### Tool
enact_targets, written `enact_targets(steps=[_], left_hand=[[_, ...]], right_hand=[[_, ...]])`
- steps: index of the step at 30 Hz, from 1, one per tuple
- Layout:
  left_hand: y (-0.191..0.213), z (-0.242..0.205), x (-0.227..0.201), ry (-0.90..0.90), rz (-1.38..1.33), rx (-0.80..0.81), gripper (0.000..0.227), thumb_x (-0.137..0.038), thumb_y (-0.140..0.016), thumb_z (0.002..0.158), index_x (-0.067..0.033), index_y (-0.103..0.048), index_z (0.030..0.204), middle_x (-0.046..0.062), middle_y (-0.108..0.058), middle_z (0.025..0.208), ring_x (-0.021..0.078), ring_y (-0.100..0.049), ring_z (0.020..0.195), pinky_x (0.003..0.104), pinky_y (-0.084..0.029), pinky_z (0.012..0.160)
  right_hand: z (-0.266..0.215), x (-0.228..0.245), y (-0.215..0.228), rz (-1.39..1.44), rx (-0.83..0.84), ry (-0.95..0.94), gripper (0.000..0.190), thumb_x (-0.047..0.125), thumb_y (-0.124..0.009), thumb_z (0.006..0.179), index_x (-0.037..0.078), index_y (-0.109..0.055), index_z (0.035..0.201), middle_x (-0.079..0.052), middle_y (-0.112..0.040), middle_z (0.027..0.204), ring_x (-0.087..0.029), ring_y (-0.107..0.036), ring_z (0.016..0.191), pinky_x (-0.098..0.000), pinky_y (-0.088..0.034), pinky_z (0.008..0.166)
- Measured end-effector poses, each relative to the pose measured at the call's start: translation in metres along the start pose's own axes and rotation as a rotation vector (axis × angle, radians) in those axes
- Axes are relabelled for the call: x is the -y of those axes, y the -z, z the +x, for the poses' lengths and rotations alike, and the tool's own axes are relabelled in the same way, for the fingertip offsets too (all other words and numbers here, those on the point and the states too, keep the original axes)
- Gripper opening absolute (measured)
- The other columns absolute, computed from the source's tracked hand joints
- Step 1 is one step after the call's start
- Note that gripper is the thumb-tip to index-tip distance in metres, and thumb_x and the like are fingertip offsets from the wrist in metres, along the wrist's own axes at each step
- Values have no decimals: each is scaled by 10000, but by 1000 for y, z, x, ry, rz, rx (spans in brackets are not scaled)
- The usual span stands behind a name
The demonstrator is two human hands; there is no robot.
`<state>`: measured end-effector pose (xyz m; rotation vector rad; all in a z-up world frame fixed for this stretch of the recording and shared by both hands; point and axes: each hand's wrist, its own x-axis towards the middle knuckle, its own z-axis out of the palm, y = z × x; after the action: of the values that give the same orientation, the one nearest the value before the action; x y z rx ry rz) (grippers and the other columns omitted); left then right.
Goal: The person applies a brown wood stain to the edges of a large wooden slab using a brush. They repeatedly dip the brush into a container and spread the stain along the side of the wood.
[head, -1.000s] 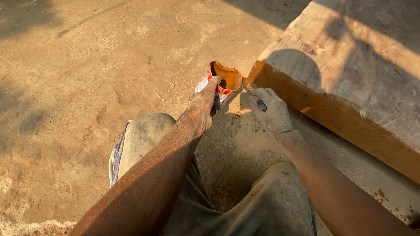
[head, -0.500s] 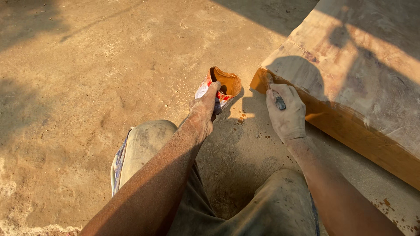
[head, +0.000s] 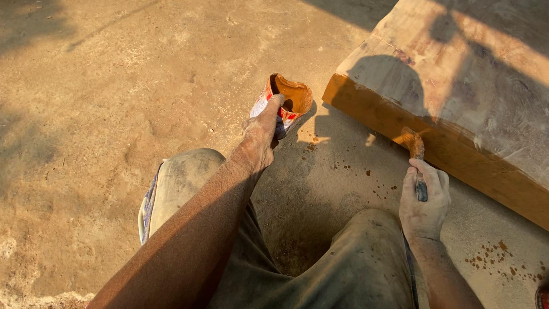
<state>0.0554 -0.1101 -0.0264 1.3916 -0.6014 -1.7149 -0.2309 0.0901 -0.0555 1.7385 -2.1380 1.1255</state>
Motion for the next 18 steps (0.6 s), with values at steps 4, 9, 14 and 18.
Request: enact_targets(steps=[4,9,14,18], left_hand=[[-7,-2,-1,-52,44,65,847,-470,-795,769,90,-438,1295,108,-615,870,123,-601,628,311,-477,446],[0,-10,0,-40,29,22,784,-467,-788,777,88,-500,1251,97,-621,839,125,-598,599,305,-465,431],[2,-10,-9,-40,1,-49,727,-464,-781,785,85,-562,1207,85,-626,808,127,-594,571,299,-454,415],[-1,-10,2,-66,28,54,675,-487,-756,792,53,-638,1180,57,-625,797,103,-591,573,281,-451,427]], right_hand=[[16,26,-36,104,171,-50,248,232,-613,1048,117,-723,1238,-115,-622,1139,-195,-665,860,-360,-641,708],[84,69,-73,166,208,286,208,235,-625,1091,101,-733,1208,-87,-663,1125,-191,-694,975,-382,-646,854],[72,84,-48,207,69,126,236,236,-590,1073,104,-713,1225,-97,-636,1166,-190,-683,1013,-372,-665,823],[64,88,-68,164,129,232,199,214,-618,1072,118,-733,1203,-98,-652,1118,-181,-688,977,-353,-640,859]])
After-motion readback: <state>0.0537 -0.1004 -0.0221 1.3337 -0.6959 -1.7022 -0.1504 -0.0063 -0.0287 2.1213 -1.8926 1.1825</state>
